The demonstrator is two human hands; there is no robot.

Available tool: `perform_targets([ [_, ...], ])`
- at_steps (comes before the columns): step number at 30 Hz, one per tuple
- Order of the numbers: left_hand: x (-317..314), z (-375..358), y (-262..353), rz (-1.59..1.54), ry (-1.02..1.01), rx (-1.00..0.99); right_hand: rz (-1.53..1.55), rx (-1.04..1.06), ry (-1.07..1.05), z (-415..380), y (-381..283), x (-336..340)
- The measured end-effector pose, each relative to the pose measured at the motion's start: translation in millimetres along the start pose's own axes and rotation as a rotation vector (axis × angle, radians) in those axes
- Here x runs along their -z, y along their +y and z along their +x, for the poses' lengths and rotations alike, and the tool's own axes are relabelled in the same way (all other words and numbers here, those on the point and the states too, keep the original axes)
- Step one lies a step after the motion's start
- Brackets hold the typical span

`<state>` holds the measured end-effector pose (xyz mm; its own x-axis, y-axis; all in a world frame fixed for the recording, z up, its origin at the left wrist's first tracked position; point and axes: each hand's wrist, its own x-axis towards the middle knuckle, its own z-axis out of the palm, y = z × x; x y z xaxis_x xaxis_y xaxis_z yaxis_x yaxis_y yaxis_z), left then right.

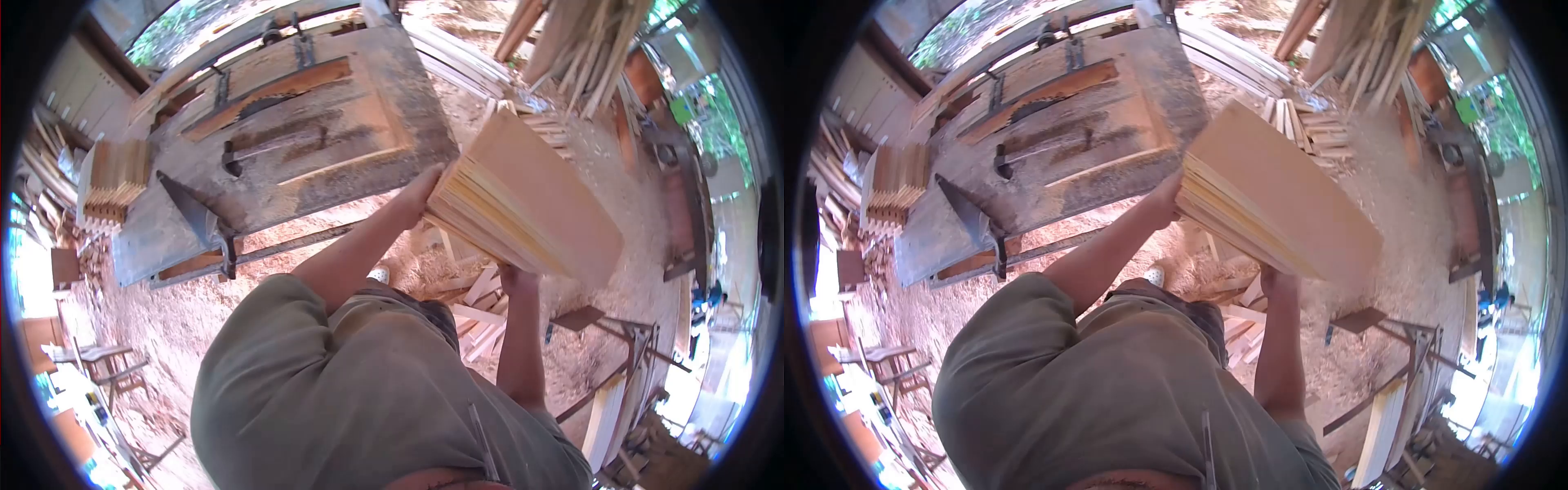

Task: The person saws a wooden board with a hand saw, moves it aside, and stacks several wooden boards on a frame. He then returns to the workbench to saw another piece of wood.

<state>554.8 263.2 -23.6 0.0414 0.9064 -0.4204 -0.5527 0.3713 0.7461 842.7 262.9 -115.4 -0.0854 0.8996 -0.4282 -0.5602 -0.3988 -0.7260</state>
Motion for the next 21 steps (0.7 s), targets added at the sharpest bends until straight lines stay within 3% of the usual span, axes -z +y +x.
perform_targets([
  [3,41,-8,36,-0.016,0.107,-0.112,-0.113,-0.113,-0.164,51,4,-59],
  [5,87,10,43,-0.038,0.201,0.016,-0.126,-0.127,-0.296,71,7,-111],
  [6,92,9,45,-0.115,0.177,-0.134,-0.135,-0.141,-0.321,81,8,-135],
  [9,133,11,52,-0.313,0.105,-0.343,-0.265,-0.174,-0.223,110,17,-188],
  [11,135,1,76,-0.254,0.254,-0.405,-0.275,-0.149,-0.485,142,34,-215],
  [12,134,-5,90,-0.272,0.362,-0.358,-0.275,-0.156,-0.510,158,42,-229],
  [14,145,-8,103,-0.300,0.478,-0.318,-0.355,-0.331,-0.366,183,52,-255],
  [18,190,-3,118,-0.239,0.592,-0.336,-0.363,-0.238,-0.515,195,79,-312],
  [21,232,0,123,-0.232,0.631,-0.356,-0.441,-0.282,-0.377,204,103,-343],
])
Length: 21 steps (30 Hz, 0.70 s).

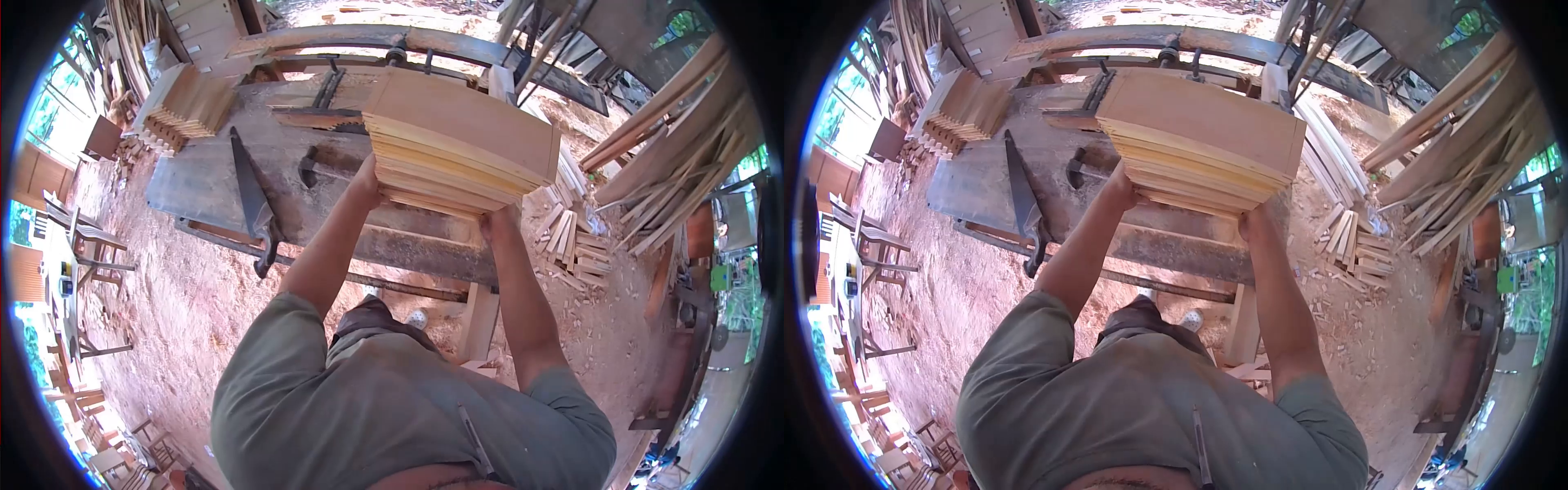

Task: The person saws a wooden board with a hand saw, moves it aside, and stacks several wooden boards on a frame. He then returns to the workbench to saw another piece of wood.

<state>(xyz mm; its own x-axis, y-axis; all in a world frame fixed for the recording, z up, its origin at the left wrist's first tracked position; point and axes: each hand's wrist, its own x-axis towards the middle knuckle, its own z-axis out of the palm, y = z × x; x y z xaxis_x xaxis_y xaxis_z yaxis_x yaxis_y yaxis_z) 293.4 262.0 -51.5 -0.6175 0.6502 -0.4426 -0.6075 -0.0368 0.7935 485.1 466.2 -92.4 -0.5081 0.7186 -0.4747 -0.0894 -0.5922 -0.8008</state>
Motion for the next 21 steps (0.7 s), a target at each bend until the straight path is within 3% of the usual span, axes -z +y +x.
perform_targets([
  [4,9,19,35,-0.093,-0.059,-0.035,0.059,-0.073,0.012,47,7,-38],
  [5,31,30,24,0.219,-0.149,-0.383,0.054,-0.097,0.014,52,13,-44],
  [9,59,76,22,0.023,-0.075,-0.192,0.046,-0.155,0.037,74,27,-64],
  [11,91,112,1,0.202,-0.065,-0.362,0.066,-0.092,-0.146,79,37,-71],
  [12,97,123,2,0.204,-0.070,-0.346,0.069,-0.099,-0.131,84,39,-76],
  [14,81,113,33,-0.010,0.139,0.162,0.051,-0.179,0.010,89,35,-86],
  [21,96,137,22,-0.193,0.097,0.156,0.007,-0.134,0.005,96,33,-101],
])
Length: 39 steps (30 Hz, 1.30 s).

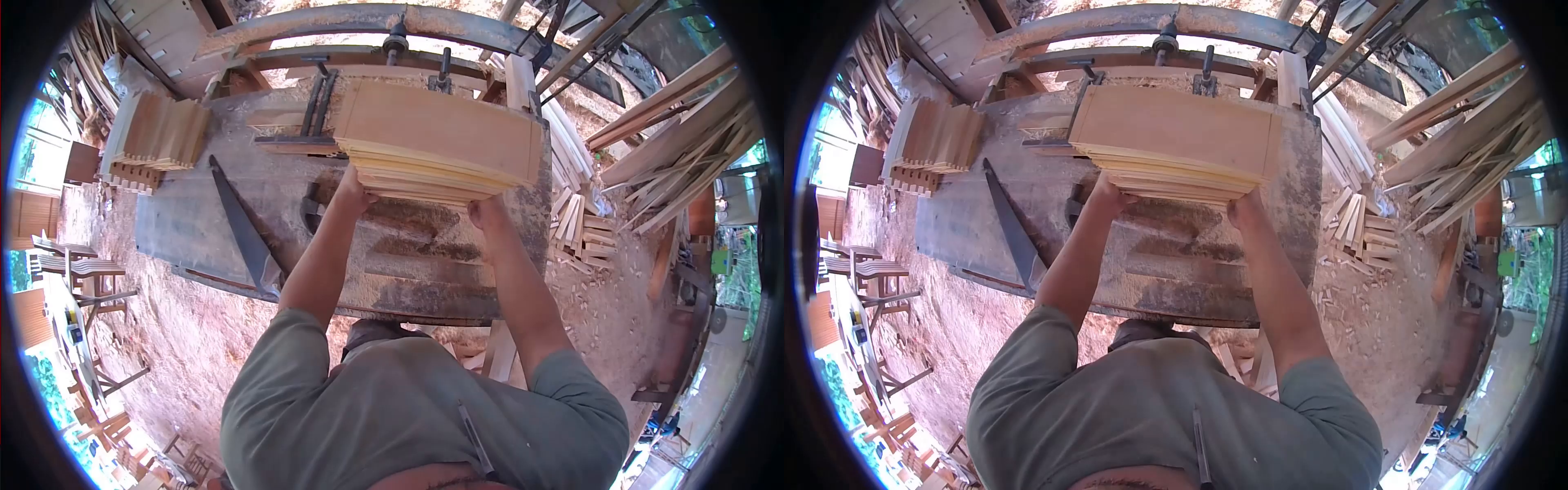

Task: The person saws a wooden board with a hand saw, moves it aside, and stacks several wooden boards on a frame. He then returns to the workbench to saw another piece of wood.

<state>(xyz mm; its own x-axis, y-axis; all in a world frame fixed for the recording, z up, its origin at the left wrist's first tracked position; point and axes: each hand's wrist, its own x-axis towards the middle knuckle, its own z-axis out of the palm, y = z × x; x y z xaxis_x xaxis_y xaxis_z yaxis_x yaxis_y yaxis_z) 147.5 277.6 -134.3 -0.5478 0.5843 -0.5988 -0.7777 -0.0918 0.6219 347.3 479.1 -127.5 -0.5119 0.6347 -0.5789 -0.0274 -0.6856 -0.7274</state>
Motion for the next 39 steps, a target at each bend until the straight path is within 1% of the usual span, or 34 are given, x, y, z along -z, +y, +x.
perform_targets([
  [2,9,12,0,0.080,-0.178,-0.034,-0.018,-0.061,0.052,2,-4,-3],
  [6,4,23,0,0.081,-0.145,-0.029,0.014,-0.081,0.043,-8,-16,-19],
  [8,2,19,0,-0.045,-0.312,-0.123,0.035,-0.110,0.086,-6,-18,-19],
  [9,6,31,-9,-0.046,-0.302,-0.129,0.031,-0.118,0.076,9,-7,-10],
  [10,23,53,-25,0.109,-0.325,-0.205,0.065,-0.125,-0.012,18,-2,26],
  [11,38,60,-30,0.267,-0.329,-0.283,0.097,-0.143,-0.113,47,-2,49],
  [12,28,43,-24,0.356,-0.286,-0.422,0.127,-0.165,-0.219,71,0,77],
  [13,8,19,-13,0.443,-0.241,-0.555,0.154,-0.187,-0.320,93,17,73],
  [14,-10,-3,5,0.519,-0.214,-0.527,0.137,-0.212,-0.353,82,18,52],
  [15,-23,-20,15,0.591,-0.197,-0.493,0.104,-0.097,-0.321,55,7,28],
  [16,-27,-21,17,0.584,-0.180,-0.511,0.077,0.033,-0.287,33,-6,9],
  [17,-33,-18,23,0.485,-0.096,-0.320,0.067,0.041,-0.308,23,-12,2],
  [18,-37,-18,29,0.383,-0.024,-0.130,-0.039,0.063,-0.261,14,-20,-2],
  [19,-38,-24,32,0.356,0.042,-0.128,-0.142,0.090,-0.198,3,-31,-3],
  [20,-38,-30,37,0.330,0.093,-0.126,-0.145,0.121,-0.190,-9,-48,-5],
  [22,-7,-13,53,0.551,0.394,-0.236,-0.080,0.086,0.199,-39,-90,-11],
  [23,-32,-68,91,0.322,0.295,-0.443,-0.130,0.316,0.161,-74,-117,-13],
  [24,-35,-66,97,0.297,0.325,-0.680,-0.198,0.517,0.108,-95,-131,-27],
  [25,-47,-58,108,0.261,0.354,-0.925,-0.253,0.579,0.084,-100,-139,-34],
  [26,-61,-56,117,0.363,0.294,-1.155,-0.312,0.633,0.063,-102,-145,-41],
  [27,-76,-63,121,0.464,0.231,-1.381,-0.504,0.667,0.044,-107,-151,-45],
  [28,-93,-89,127,0.460,0.213,-1.378,-0.691,0.696,0.020,-110,-157,-52],
  [30,-120,-144,137,0.819,0.228,-0.828,-0.805,0.675,-0.038,-122,-156,-69],
  [31,-118,-144,133,0.866,0.297,-0.831,-0.801,0.655,-0.022,-141,-150,-68],
  [33,-112,-160,105,0.717,0.284,-1.027,-0.863,1.012,-0.209,-171,-141,-66],
  [34,-108,-179,87,0.589,0.226,-0.977,-0.814,1.253,-0.181,-169,-126,-51],
  [35,-107,-207,65,0.728,0.299,-0.935,-0.810,1.230,-0.158,-176,-106,-33],
  [36,-105,-234,41,0.869,0.368,-0.888,-0.802,1.152,-0.054,-193,-83,-11],
  [37,-96,-243,10,0.897,0.350,-0.916,-0.792,1.075,0.051,-211,-60,13],
  [38,-79,-241,-27,0.922,0.330,-0.949,-0.859,0.868,0.046,-228,-42,37],
  [39,-52,-235,-68,0.974,0.320,-0.795,-0.913,0.668,0.036,-241,-25,61],
])
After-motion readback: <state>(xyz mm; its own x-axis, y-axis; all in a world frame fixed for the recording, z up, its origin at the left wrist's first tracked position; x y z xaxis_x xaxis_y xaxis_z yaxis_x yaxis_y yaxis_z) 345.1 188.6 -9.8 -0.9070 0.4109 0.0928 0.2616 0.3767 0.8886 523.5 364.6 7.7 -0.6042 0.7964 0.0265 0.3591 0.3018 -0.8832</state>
